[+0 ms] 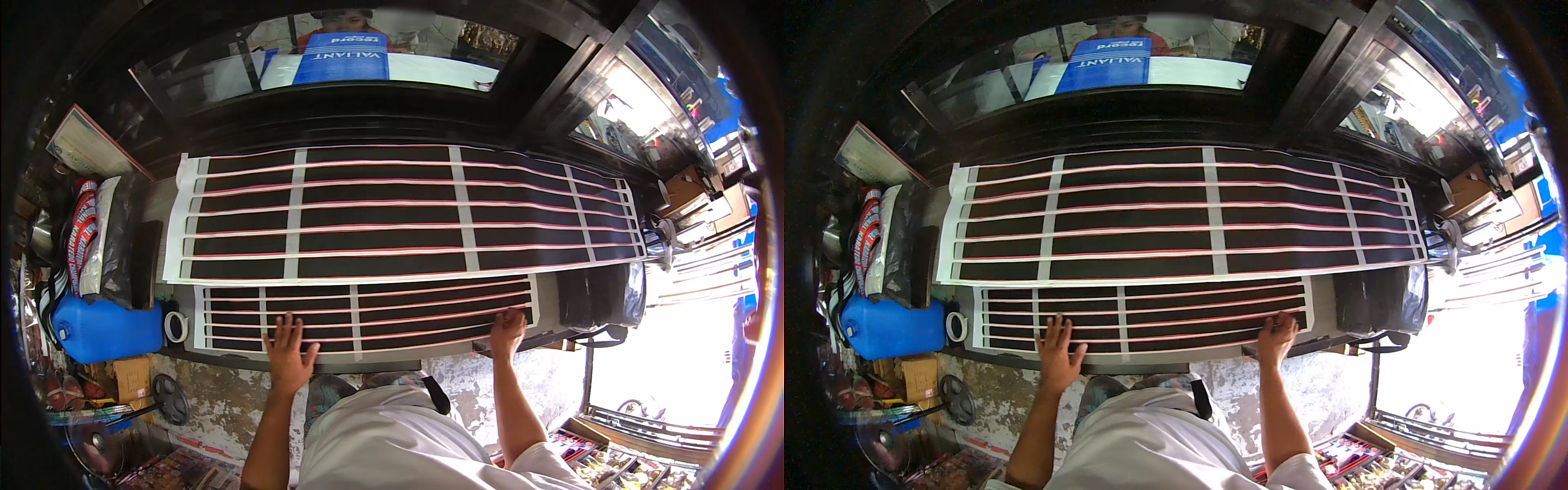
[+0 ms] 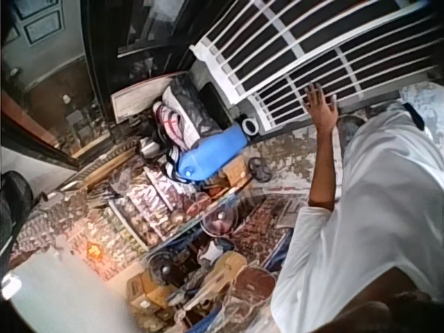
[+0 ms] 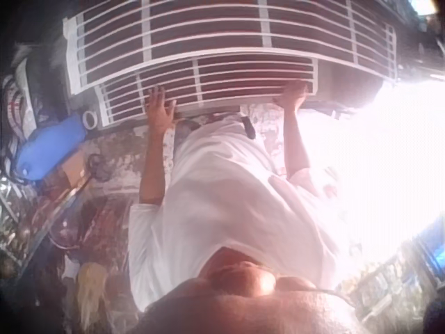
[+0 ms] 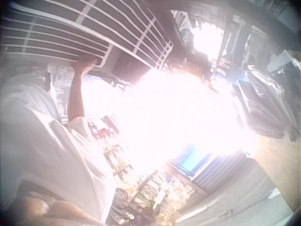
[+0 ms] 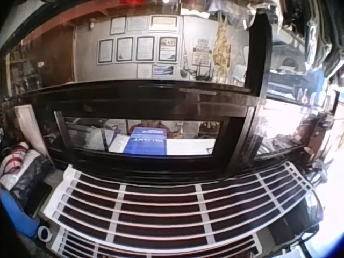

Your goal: The person aligns and secures a solar panel onto a metal frame using white tape. They repeatedly press and smooth the tape along the panel edges to ensure it adheres properly.

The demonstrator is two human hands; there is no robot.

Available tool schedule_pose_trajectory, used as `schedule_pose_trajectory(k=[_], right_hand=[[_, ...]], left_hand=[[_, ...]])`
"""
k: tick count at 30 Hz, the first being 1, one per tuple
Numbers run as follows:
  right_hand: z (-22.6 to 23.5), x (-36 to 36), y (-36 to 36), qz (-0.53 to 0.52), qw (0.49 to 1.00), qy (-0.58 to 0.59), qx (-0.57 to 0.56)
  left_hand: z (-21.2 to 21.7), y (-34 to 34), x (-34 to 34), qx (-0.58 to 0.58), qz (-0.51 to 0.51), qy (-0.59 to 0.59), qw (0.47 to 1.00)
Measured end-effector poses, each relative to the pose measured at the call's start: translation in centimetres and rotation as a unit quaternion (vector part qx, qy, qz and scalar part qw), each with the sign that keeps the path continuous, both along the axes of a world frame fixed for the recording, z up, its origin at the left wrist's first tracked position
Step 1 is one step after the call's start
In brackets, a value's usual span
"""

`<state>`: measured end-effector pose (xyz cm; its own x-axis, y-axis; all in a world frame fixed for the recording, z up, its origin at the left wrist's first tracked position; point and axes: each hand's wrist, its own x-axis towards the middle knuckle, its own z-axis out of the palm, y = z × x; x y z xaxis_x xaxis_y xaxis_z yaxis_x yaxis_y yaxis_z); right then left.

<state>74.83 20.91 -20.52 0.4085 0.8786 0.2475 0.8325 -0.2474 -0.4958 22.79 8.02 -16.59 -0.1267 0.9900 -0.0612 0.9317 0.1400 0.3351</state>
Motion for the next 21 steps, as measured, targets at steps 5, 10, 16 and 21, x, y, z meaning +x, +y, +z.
schedule_pose_trajectory(k=[5,10,16,21], right_hand=[[-0.8,7.0,5.3,-0.090,0.995,-0.046,-0.009],[-3.2,12.1,7.2,-0.048,0.995,-0.080,-0.044],[-2.6,12.1,8.1,-0.044,0.987,-0.112,-0.110],[-3.1,12.5,9.4,-0.085,0.984,-0.090,-0.130]], left_hand=[[-0.4,0.1,-2.5,-0.014,0.035,0.037,0.999],[-1.9,0.1,-4.4,-0.025,0.068,0.070,0.995],[-1.9,-0.4,-5.0,-0.060,0.083,0.066,0.993],[-0.9,-0.2,-4.8,-0.084,0.107,0.058,0.989]])
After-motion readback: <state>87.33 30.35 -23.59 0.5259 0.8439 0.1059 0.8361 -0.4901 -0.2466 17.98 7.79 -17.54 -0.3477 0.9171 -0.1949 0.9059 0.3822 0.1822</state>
